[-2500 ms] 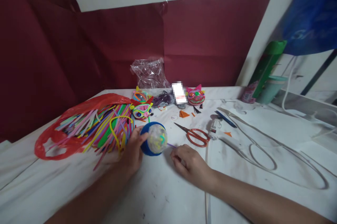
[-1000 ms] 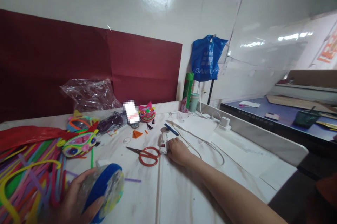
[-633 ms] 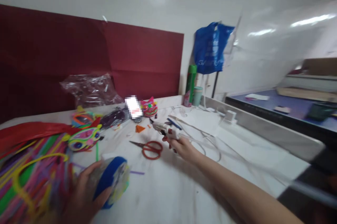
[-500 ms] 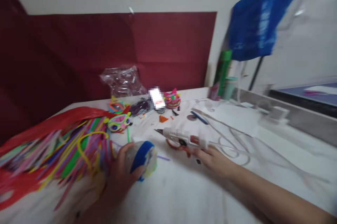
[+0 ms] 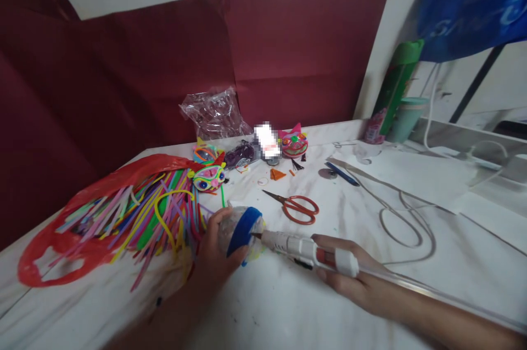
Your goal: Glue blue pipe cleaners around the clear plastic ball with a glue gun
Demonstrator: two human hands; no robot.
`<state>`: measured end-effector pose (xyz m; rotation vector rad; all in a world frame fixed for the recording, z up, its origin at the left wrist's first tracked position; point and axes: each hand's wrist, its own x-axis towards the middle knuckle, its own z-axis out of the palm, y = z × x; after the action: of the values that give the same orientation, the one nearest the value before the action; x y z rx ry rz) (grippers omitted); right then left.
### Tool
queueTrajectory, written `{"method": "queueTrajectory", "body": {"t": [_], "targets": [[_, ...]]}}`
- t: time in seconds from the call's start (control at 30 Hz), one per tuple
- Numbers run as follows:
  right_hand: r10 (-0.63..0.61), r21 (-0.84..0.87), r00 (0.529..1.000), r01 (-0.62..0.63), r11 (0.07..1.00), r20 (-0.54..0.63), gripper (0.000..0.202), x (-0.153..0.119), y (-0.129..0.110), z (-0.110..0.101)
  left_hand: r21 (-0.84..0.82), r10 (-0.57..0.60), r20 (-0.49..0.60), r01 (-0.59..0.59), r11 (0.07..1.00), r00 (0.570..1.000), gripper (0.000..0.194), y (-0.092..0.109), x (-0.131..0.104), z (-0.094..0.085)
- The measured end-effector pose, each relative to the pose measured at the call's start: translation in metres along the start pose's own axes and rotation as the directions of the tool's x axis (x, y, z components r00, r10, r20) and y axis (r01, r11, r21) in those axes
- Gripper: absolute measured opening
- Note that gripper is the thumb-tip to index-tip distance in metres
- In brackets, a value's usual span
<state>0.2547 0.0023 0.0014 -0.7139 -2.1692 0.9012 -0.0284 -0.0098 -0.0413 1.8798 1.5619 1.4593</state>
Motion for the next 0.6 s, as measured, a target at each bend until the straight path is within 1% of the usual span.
{"method": "queueTrajectory", "body": {"t": [0.07, 0.23, 0.37, 0.43, 0.6], "targets": [[-0.029, -0.026, 0.999, 0.03, 0.999, 0.026, 0.014, 0.0006, -0.0015, 0.0003, 0.006, 0.003, 0.018, -0.003, 1.0, 1.0, 0.061, 0.0002, -0.0001, -0.0004], [-0.04, -0.056, 0.998, 0.043, 0.998, 0.053, 0.016, 0.0031, -0.0048, 0.0006, 0.042, 0.082, 0.015, -0.083, 0.996, 0.997, 0.06, 0.0019, 0.0015, -0.0014], [-0.036, -0.04, 0.999, 0.038, 0.998, 0.037, 0.017, 0.0037, -0.0046, 0.0009, 0.036, 0.074, 0.014, -0.075, 0.997, 0.997, 0.06, 0.0004, 0.0021, -0.0013], [-0.037, -0.038, 0.998, 0.039, 0.999, 0.05, 0.017, 0.0036, -0.0047, 0.0013, 0.045, 0.076, 0.008, -0.076, 0.996, 0.997, 0.06, 0.0007, 0.002, -0.0012], [-0.058, -0.045, 0.997, 0.06, 0.997, 0.047, 0.017, 0.0034, -0.0058, 0.0003, 0.093, 0.107, 0.005, -0.107, 0.99, 0.994, 0.059, 0.0032, 0.0014, -0.0015]]}}
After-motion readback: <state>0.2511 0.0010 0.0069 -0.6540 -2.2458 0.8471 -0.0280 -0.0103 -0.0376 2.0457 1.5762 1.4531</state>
